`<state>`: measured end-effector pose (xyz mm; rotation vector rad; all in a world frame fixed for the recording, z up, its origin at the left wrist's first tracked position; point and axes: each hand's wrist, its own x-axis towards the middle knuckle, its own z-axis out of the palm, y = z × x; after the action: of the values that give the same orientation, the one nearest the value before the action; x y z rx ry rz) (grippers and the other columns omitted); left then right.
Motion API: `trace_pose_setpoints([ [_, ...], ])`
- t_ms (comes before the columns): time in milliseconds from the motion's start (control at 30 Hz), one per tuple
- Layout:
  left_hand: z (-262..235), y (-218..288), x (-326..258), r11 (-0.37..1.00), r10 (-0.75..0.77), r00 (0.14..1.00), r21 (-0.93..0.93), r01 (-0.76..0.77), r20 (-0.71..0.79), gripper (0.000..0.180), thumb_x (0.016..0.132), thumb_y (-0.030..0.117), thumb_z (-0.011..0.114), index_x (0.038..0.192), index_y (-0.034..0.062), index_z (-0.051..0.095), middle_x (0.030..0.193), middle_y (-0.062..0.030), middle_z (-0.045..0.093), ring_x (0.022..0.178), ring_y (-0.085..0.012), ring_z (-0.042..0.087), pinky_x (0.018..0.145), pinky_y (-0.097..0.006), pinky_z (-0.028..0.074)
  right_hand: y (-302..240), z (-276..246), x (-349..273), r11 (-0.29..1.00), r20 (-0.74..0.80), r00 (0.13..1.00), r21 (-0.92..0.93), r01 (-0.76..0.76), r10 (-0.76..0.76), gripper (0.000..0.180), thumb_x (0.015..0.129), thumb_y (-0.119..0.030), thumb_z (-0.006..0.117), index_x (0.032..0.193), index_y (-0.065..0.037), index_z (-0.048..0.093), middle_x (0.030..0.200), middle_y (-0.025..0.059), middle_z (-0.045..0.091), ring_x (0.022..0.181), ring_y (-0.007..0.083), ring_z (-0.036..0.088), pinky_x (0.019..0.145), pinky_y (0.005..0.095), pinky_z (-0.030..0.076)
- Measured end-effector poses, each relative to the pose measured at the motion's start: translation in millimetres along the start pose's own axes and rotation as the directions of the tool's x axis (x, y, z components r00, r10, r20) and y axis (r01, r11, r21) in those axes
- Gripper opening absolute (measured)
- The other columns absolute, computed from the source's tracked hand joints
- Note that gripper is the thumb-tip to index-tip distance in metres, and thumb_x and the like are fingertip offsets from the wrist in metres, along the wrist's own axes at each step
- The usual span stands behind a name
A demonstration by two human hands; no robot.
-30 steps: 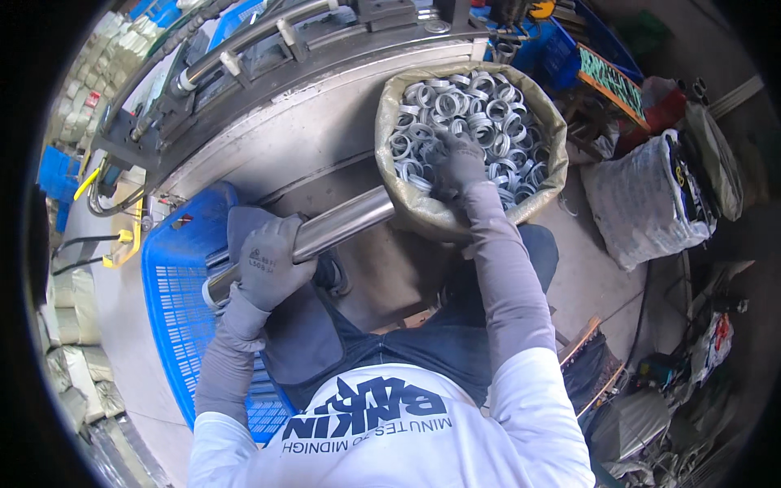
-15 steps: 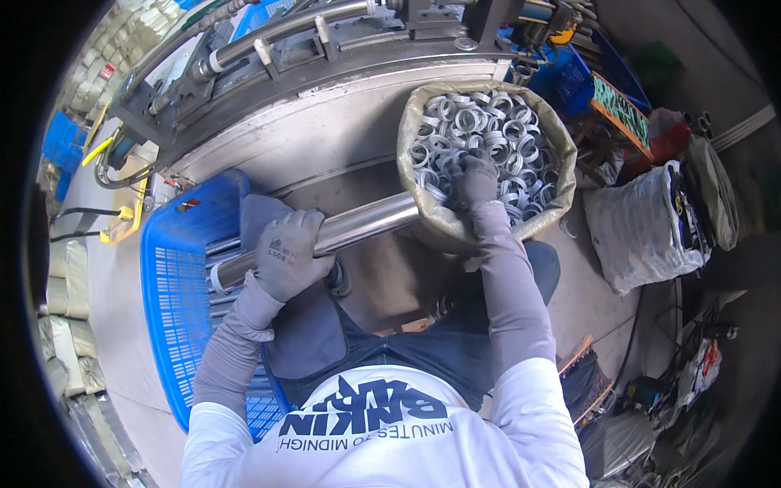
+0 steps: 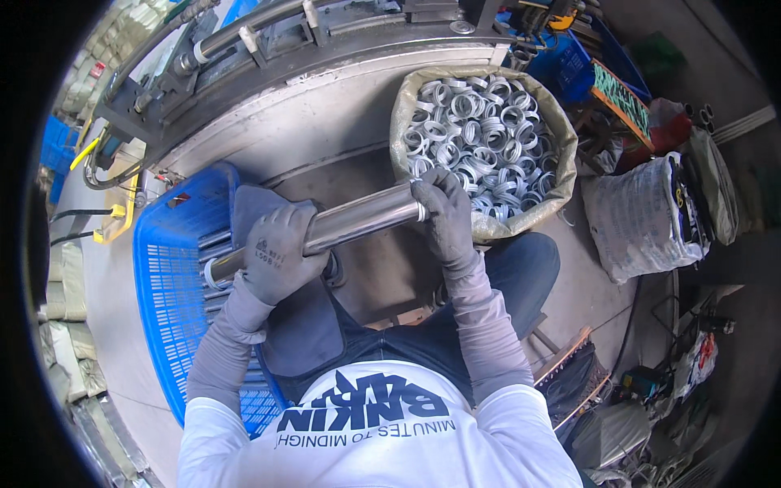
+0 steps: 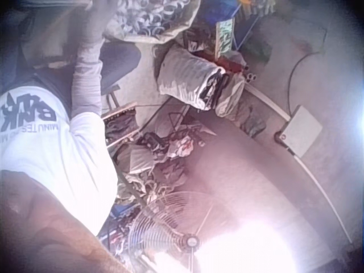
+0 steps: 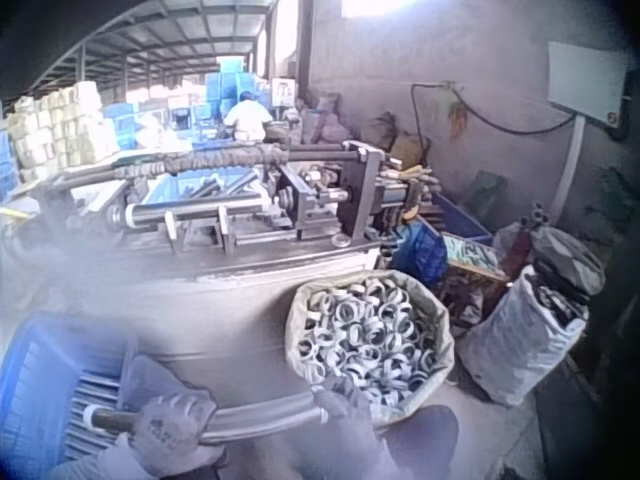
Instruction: Fitting metal rings onto the ends of tubes and placing them into a machine for crimping or further processing.
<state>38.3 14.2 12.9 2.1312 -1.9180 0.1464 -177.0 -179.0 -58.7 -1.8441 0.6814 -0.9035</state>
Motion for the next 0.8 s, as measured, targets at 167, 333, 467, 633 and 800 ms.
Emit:
trace_pose_setpoints([
  [167, 2.7, 2.4, -3.1, 1.0, 0.009, 0.999, 0.024, -0.01, 0.037, 0.042, 0.074, 0.032, 0.079, 0.103, 0.0096, 0.059, 0.093, -0.0096, 0.063, 0.091, -0.0274, 0.067, 0.079, -0.043, 0.052, -26.4, 24.2, 2.1, 0.84, -0.14, 0.976, 0.538, -0.066, 0.167, 0.031, 0.102, -0.02, 0.055, 0.116, 0.004, 0.069, 0.108, 0.0143, 0.073, 0.098, 0.0212, 0.071, 0.09, 0.0325, 0.055],
  [333, 2.7, 2.4, -4.2, 0.999, -0.034, 0.987, 0.03, 0.029, 0.156, 0.057, 0.073, 0.032, 0.08, 0.121, 0.0071, 0.06, 0.103, -0.0122, 0.065, 0.099, -0.0307, 0.066, 0.087, -0.045, 0.05, -26.2, 9.1, 5.9, 0.98, 0.049, 0.981, 0.075, 0.184, -0.188, 0.057, 0.109, -0.035, 0.031, 0.111, 0.005, 0.072, 0.108, 0.0189, 0.074, 0.099, 0.0295, 0.073, 0.091, 0.0382, 0.055],
  [467, 1.6, 4.8, -2.3, 0.999, -0.016, 0.981, 0.05, 0.007, 0.195, 0.059, 0.074, 0.032, 0.081, 0.122, 0.0067, 0.058, 0.102, -0.0113, 0.064, 0.099, -0.0302, 0.066, 0.087, -0.045, 0.05, -16.2, 1.7, 12.1, 0.94, 0.179, 0.938, -0.12, 0.321, -0.297, 0.065, 0.109, -0.041, 0.026, 0.105, 0.004, 0.072, 0.107, 0.0196, 0.074, 0.099, 0.0354, 0.073, 0.091, 0.0394, 0.055],
  [633, 1.4, 7.6, -0.3, 0.997, -0.015, 0.969, 0.073, -0.003, 0.245, 0.058, 0.073, 0.032, 0.083, 0.117, 0.0063, 0.058, 0.102, -0.0112, 0.063, 0.1, -0.0295, 0.066, 0.088, -0.044, 0.05, -10.4, 6.9, 7.8, 0.948, 0.162, 0.949, -0.124, 0.292, -0.271, 0.06, 0.108, -0.042, 0.03, 0.107, 0.002, 0.071, 0.106, 0.0195, 0.074, 0.099, 0.0365, 0.072, 0.09, 0.0412, 0.055],
  [800, 5.7, -0.5, 3.1, 0.997, -0.051, 0.964, 0.076, 0.033, 0.26, 0.055, 0.073, 0.031, 0.082, 0.116, 0.0068, 0.058, 0.103, -0.0119, 0.064, 0.101, -0.0295, 0.065, 0.088, -0.044, 0.05, -12.3, 4.9, 23.3, 0.979, 0.319, 0.942, -0.137, 0.153, -0.103, 0.038, 0.095, -0.028, 0.062, 0.121, -0.001, 0.066, 0.105, 0.0196, 0.074, 0.101, 0.0386, 0.071, 0.089, 0.0418, 0.055],
])
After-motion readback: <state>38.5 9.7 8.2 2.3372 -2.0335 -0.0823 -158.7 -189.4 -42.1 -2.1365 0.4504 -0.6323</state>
